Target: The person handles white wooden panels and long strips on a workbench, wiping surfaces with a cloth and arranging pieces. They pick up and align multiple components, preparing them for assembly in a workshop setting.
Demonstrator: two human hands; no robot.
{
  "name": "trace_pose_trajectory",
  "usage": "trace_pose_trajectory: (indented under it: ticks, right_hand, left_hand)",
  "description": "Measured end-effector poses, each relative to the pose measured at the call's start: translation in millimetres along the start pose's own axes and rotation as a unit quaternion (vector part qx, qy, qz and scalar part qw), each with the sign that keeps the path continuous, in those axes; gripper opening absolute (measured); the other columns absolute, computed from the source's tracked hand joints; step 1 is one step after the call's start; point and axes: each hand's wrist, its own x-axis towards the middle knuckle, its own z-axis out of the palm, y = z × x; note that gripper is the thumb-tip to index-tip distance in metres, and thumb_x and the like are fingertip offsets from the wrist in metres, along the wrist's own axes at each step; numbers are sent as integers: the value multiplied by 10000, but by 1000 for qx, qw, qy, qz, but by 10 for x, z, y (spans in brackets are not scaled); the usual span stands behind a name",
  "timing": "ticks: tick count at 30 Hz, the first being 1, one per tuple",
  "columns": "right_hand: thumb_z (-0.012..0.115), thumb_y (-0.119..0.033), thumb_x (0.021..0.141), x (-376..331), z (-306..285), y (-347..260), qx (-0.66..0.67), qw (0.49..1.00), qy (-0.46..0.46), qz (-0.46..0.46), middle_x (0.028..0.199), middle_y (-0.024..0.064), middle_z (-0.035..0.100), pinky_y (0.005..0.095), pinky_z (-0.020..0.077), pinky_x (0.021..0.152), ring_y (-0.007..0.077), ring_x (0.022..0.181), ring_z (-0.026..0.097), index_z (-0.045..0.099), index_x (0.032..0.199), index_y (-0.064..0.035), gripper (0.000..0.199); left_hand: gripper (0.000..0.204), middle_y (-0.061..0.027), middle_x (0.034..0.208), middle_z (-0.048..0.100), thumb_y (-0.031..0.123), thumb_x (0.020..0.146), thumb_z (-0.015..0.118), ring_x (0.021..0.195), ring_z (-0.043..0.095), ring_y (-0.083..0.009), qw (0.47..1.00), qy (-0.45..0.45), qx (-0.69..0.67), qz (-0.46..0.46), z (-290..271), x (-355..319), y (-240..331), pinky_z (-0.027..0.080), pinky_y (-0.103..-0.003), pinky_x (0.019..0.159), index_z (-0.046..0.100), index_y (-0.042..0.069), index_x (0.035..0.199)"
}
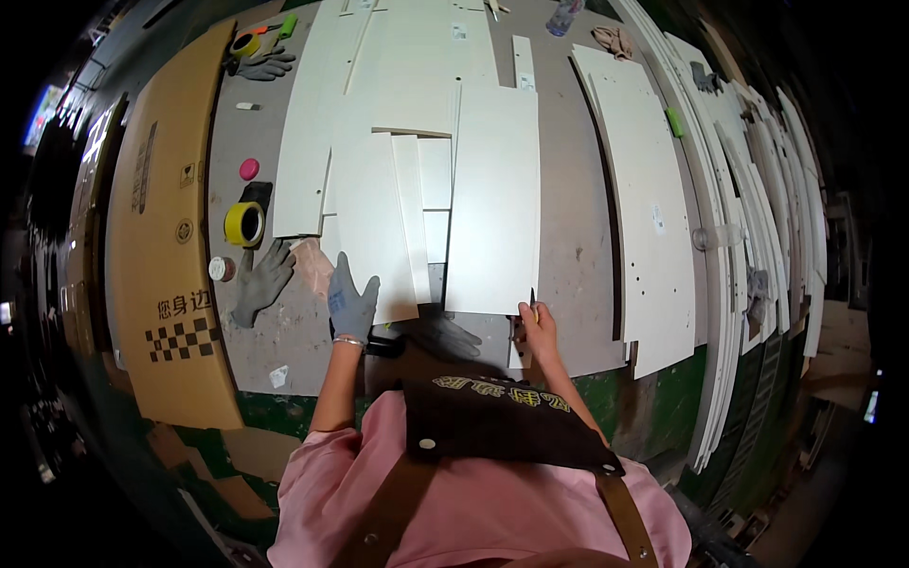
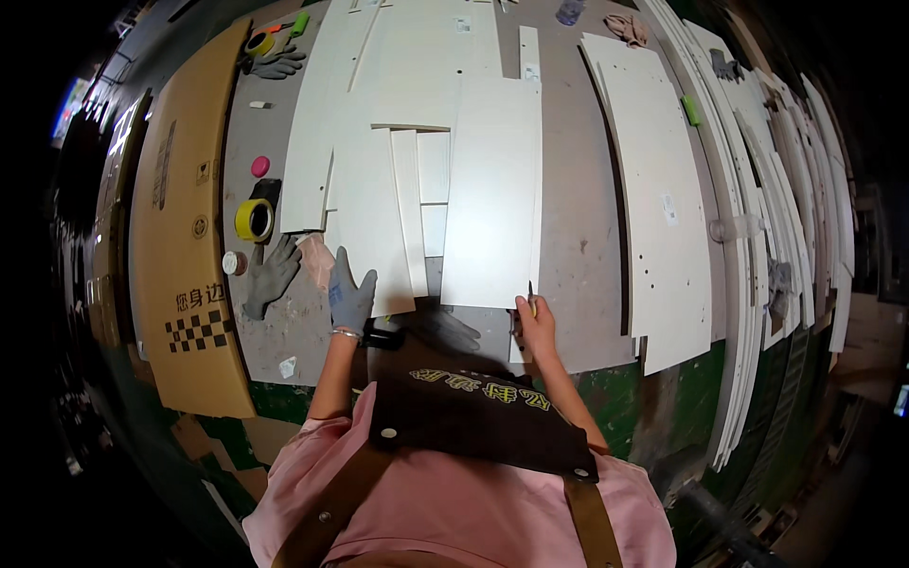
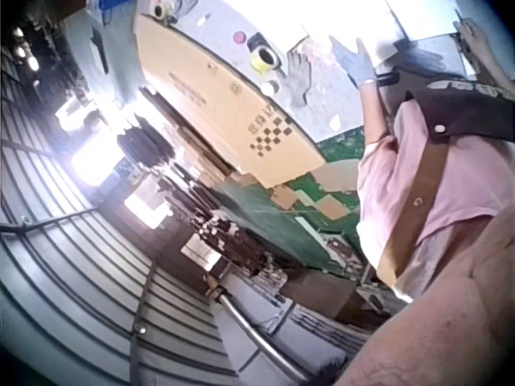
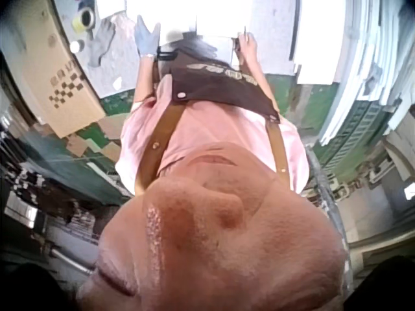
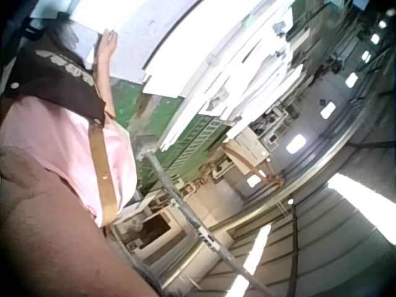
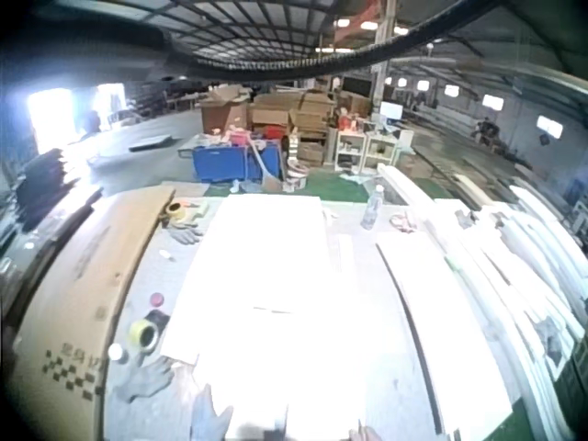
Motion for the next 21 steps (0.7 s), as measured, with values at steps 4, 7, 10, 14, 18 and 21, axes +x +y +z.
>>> trace_pose_trajectory:
  ticks: [4, 7, 10, 14, 18, 21]
  right_hand:
    - [635, -367, 941, 91, 26, 40, 78, 994, -16, 74, 601, -38, 442, 249, 467, 425, 62, 477, 429, 508, 811, -103, 321]
    - [656, -369, 933, 97, 61, -21, 121, 989, -17, 84, 637, -50, 426, 251, 455, 434, 61, 475, 398, 503, 815, -119, 316]
    - [664, -361, 928, 85, 33, 29, 126, 988, -1, 94, 636, -53, 426, 250, 449, 430, 61, 476, 398, 507, 815, -122, 308]
    - [682, -354, 913, -74, -91, 121, 143, 986, 2, 90, 637, -42, 431, 248, 479, 436, 64, 490, 420, 508, 821, -109, 315]
    - [692, -332, 910, -180, -162, 115, 107, 990, 13, 93, 643, -46, 459, 242, 438, 440, 69, 500, 440, 529, 847, -107, 285]
    - [701, -319, 904, -171, -148, 208, 93, 993, 10, 78, 665, -31, 506, 244, 432, 438, 75, 512, 471, 534, 882, -93, 281]
  left_hand:
    - [735, -246, 1107, 639, 375, 858, 683, 1002, 617, -320, 993, 0, -79, -87, 13, 266, 21, 486, -393, 875, 407, -25, 1409]
    - [616, -172, 927, 688, 364, 862, 693, 844, 646, -233, 975, -29, -191, -106, 99, 443, -248, 510, -348, 755, 527, -45, 1293]
    - [412, -91, 903, 689, 297, 886, 682, 806, 607, -146, 965, -72, -202, -149, -83, 606, -350, 485, -292, 716, 652, -58, 1093]
    - [344, -62, 907, 683, 253, 888, 681, 781, 591, -121, 975, 3, -205, -89, -453, 533, -357, 476, -277, 706, 666, -39, 1071]
    - [303, -2, 694, 549, 263, 877, 674, 621, 452, -101, 963, 82, -244, -87, -710, 421, -356, 403, -290, 579, 662, -21, 979]
    - [307, -29, 736, 606, 265, 902, 648, 634, 489, -104, 966, 54, -236, -92, -852, 519, -405, 425, -293, 600, 662, -23, 1008]
